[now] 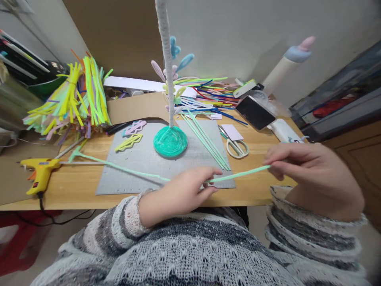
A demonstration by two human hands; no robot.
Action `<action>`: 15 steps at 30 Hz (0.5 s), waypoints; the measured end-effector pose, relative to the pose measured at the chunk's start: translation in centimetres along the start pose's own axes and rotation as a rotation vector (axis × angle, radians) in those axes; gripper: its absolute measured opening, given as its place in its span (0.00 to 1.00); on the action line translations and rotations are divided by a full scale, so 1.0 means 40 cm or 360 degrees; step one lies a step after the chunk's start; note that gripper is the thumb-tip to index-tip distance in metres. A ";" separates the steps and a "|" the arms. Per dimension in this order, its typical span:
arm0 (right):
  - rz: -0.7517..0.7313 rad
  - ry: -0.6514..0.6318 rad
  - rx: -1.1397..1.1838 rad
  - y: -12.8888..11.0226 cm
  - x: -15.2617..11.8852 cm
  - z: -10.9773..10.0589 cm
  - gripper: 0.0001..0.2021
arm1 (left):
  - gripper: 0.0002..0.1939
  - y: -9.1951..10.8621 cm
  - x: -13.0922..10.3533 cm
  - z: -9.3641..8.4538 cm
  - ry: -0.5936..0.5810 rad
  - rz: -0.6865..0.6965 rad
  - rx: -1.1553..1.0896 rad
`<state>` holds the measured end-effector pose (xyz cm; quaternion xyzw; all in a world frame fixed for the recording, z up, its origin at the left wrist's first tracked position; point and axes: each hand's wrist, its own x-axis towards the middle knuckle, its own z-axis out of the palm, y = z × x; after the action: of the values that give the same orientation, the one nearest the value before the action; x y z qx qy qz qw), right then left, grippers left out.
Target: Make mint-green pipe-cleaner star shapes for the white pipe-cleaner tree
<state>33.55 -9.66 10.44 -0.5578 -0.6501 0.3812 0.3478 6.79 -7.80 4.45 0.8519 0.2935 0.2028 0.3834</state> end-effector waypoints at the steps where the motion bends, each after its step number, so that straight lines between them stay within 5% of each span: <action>1: 0.0015 0.0223 0.0190 0.006 -0.008 -0.012 0.06 | 0.16 -0.012 -0.011 -0.007 0.0085 0.0029 0.0116; 5: 0.0048 0.0473 0.0735 0.045 -0.026 -0.065 0.16 | 0.12 -0.092 -0.072 -0.043 0.0493 0.0015 0.0724; 10: 0.0171 0.0850 0.1360 0.111 -0.038 -0.104 0.18 | 0.09 -0.175 -0.158 -0.087 0.0640 -0.0213 0.1207; 12: -0.0105 0.1033 0.1984 0.131 -0.042 -0.102 0.15 | 0.10 -0.188 -0.184 -0.098 0.0767 -0.0366 0.1430; 15: -0.0355 0.0970 0.2784 0.147 -0.049 -0.090 0.12 | 0.12 -0.192 -0.212 -0.103 0.0902 -0.0474 0.1345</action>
<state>39.66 -10.68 6.88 -0.1078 -0.0624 0.5368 0.8345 -4.52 -7.06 0.06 0.7930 0.5596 0.2325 -0.0631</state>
